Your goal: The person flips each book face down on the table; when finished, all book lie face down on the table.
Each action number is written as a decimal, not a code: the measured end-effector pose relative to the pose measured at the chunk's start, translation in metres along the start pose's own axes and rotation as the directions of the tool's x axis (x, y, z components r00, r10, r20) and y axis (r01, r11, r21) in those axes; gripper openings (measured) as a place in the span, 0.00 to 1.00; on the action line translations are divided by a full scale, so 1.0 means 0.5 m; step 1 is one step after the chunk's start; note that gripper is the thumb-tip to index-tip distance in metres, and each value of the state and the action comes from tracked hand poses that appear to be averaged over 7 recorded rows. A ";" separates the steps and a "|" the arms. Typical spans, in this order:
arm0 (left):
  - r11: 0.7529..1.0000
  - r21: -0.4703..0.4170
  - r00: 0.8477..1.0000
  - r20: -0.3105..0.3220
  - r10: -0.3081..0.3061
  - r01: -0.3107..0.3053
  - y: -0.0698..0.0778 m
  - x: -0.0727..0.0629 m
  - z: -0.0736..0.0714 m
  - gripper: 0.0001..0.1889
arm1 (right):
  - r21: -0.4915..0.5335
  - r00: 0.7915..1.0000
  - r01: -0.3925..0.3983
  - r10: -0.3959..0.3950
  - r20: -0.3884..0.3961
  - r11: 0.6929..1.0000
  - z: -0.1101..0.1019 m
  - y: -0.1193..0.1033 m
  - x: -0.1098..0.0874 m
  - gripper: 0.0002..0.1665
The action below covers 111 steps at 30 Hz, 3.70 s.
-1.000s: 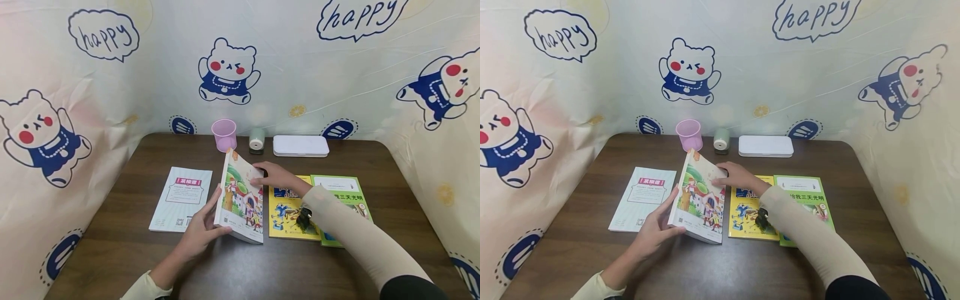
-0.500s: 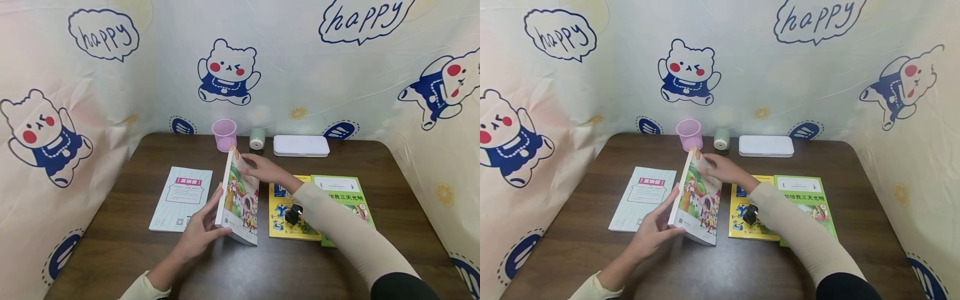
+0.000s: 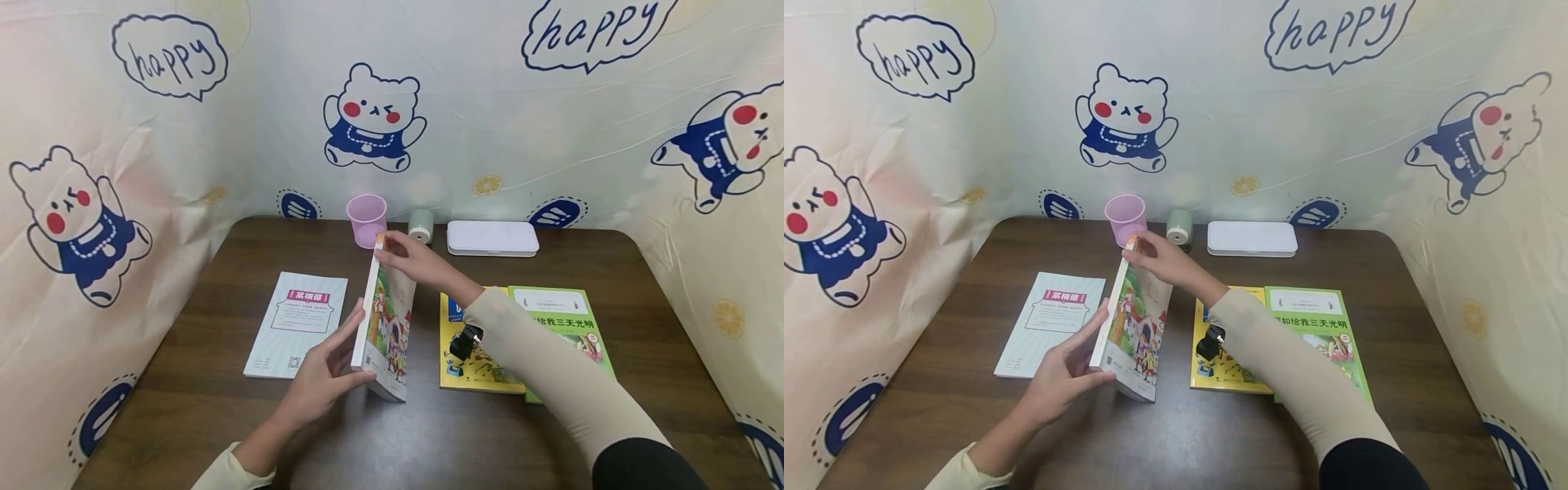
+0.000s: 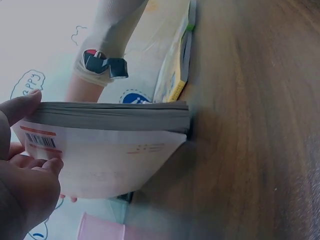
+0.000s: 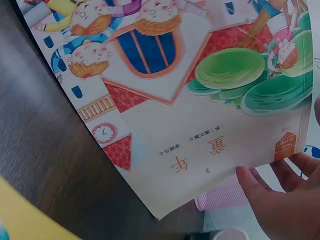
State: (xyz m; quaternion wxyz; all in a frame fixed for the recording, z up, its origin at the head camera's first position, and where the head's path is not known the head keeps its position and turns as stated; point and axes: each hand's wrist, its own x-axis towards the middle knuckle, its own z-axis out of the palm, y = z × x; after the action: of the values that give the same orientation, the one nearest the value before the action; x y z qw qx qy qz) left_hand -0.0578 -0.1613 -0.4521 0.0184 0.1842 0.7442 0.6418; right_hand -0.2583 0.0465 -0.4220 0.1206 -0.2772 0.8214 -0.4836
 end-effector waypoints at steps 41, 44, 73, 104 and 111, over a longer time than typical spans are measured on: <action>0.923 0.343 0.984 0.082 0.156 -0.175 0.004 0.015 0.022 0.52 | 0.271 0.995 0.081 -0.093 0.030 0.959 -0.014 0.044 -0.017 0.32; 0.929 0.340 0.989 0.073 0.131 -0.148 -0.006 0.020 0.035 0.53 | 0.274 0.995 0.080 -0.093 0.037 0.959 -0.019 0.054 -0.028 0.31; 0.902 0.420 0.987 0.160 0.030 -0.095 -0.065 0.030 0.086 0.50 | 0.183 0.991 -0.068 0.045 0.128 0.981 -0.039 0.143 -0.090 0.49; 0.645 0.761 0.930 0.286 -0.230 -0.075 -0.073 0.020 0.085 0.41 | -0.314 0.976 -0.101 0.155 0.150 0.944 -0.066 0.172 -0.112 0.57; 0.604 0.789 0.932 0.295 -0.209 -0.115 -0.087 0.016 0.074 0.40 | -0.394 0.979 -0.084 0.150 0.141 0.915 -0.053 0.174 -0.109 0.55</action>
State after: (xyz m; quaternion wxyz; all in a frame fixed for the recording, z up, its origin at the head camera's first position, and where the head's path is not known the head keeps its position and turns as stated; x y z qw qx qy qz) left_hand -0.0666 -0.1283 -0.4989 0.0869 0.2665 0.9393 0.1980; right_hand -0.2556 0.1302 -0.4875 0.1615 -0.2855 0.9024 -0.2794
